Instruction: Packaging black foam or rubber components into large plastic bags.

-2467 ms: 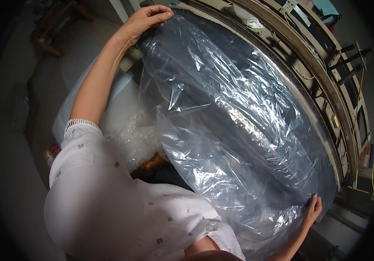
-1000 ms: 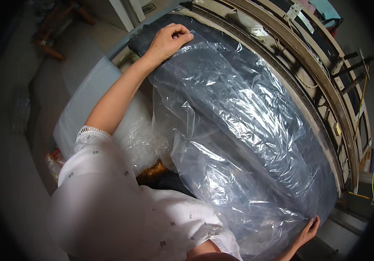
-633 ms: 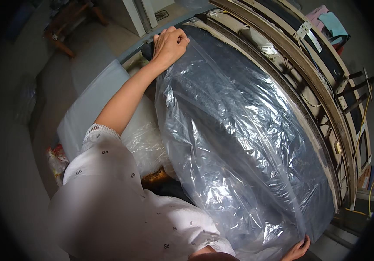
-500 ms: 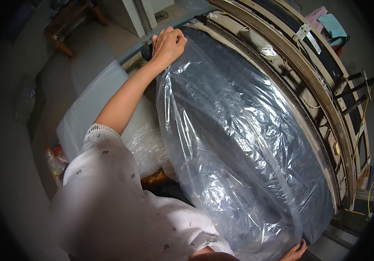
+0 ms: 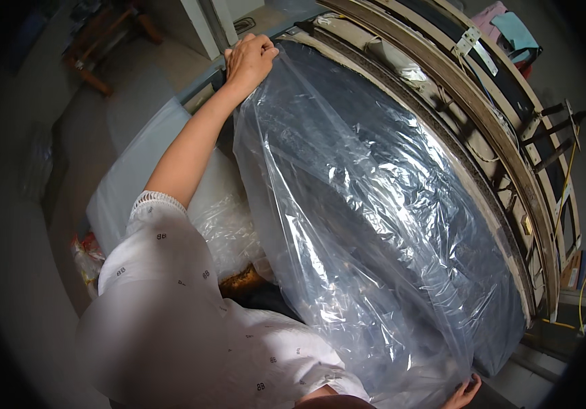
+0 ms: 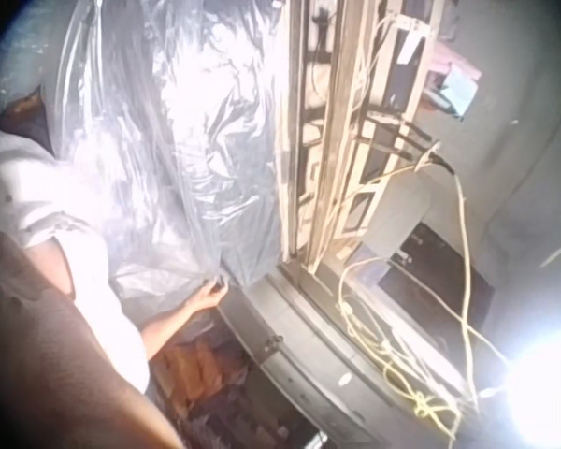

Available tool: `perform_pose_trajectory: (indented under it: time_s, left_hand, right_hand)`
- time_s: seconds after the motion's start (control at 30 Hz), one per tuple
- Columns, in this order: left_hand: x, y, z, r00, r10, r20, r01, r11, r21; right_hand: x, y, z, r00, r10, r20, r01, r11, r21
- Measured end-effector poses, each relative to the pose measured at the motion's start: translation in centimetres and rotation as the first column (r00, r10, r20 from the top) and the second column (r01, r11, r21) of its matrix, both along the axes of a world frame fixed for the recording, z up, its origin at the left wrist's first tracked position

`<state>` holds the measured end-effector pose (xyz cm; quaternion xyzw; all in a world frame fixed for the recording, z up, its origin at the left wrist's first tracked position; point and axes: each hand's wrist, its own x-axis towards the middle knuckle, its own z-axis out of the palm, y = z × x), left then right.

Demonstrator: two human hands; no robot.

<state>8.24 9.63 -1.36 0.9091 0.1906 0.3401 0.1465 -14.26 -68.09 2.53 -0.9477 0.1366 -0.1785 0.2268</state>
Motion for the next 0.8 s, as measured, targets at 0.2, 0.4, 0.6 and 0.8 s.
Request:
perform_pose_trajectory:
  time_s: [0.2,0.4,0.6,0.8]
  left_hand:
    - [1.7,0.6,-0.3,0.997,-0.016,-0.079,0.013,0.999,-0.044]
    - [3.7,2.6,-1.0,0.993,-0.072,-0.096,0.074,0.997,0.020]
    - [5.2,3.1,-1.1,0.955,-0.243,0.170,0.295,0.718,-0.630]
    - [3.5,2.1,-0.6,0.897,-0.203,0.393,0.421,0.662,-0.619]
  right_hand:
    - [0.5,-0.2,0.4,0.987,-0.079,-0.141,0.076,0.997,-0.032]
    - [0.9,-1.6,-0.3,0.981,-0.082,-0.174,0.074,0.996,-0.050]
    - [1.7,-0.9,-0.4,0.984,-0.070,-0.161,0.078,0.996,0.047]
    - [1.7,-1.1,0.1,0.981,-0.123,-0.153,0.142,0.983,0.121]
